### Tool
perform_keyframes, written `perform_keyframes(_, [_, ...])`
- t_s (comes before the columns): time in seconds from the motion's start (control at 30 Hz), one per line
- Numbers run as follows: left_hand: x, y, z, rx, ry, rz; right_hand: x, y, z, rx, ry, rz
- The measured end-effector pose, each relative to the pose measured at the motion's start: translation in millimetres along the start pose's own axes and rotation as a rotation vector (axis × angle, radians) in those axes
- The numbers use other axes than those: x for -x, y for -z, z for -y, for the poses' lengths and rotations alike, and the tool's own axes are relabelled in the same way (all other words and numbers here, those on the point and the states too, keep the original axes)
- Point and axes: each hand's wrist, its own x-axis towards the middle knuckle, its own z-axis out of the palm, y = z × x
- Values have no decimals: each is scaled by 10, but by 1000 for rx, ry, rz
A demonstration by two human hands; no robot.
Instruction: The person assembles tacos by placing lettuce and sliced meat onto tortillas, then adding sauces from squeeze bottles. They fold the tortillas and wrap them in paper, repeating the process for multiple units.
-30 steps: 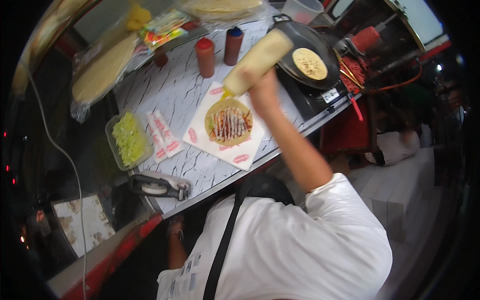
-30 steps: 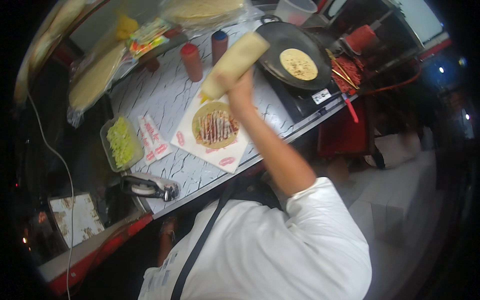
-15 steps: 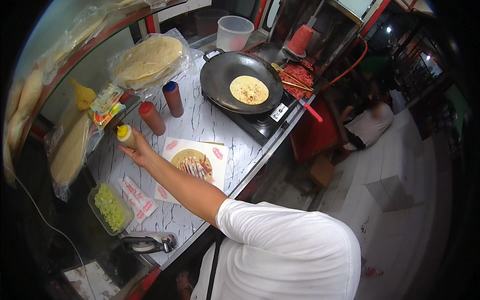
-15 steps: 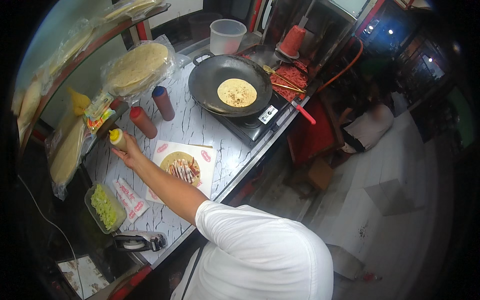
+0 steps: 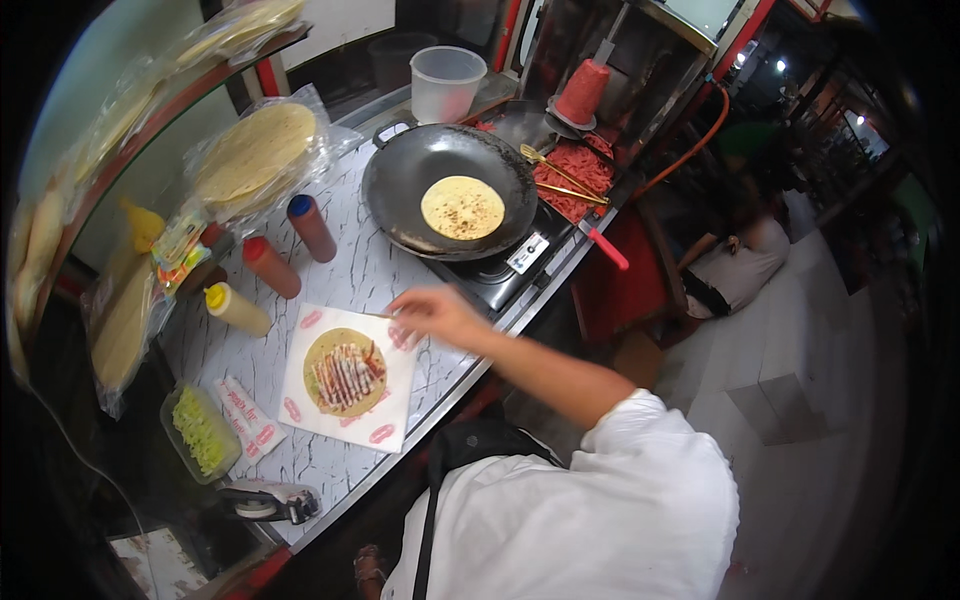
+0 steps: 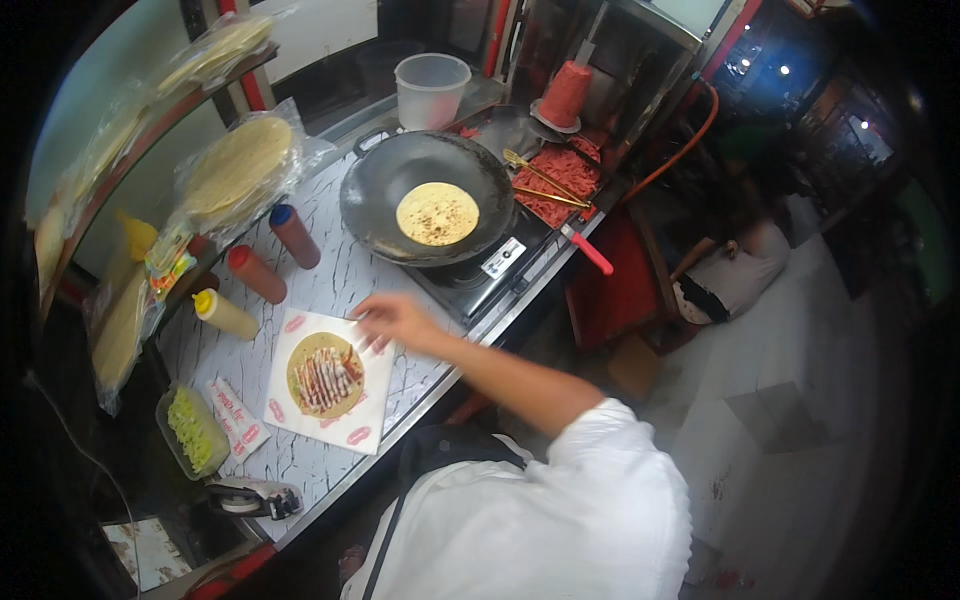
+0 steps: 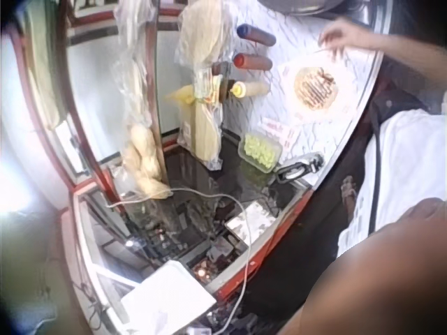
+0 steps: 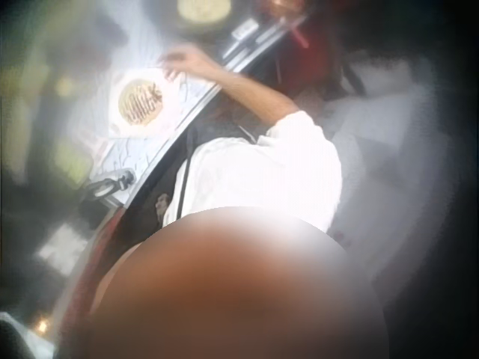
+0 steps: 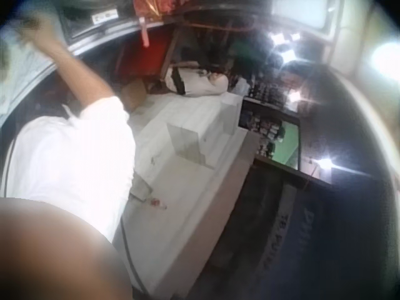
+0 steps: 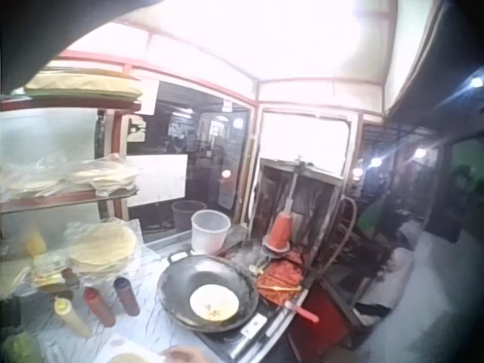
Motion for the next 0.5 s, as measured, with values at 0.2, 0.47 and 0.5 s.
perform_keyframes(0.2, [236, -452, -327, -62, -54, -8, 672, 2563, 1244, 1171, 269, -761])
perform_keyframes(0.47, [513, -1168, -1523, -589, -174, -90, 822, 3678, 1231, 1602, -223, -555])
perform_keyframes(0.5, [637, -1236, -1621, -537, -196, -128, 776, 3746, 1220, 1585, -221, -490])
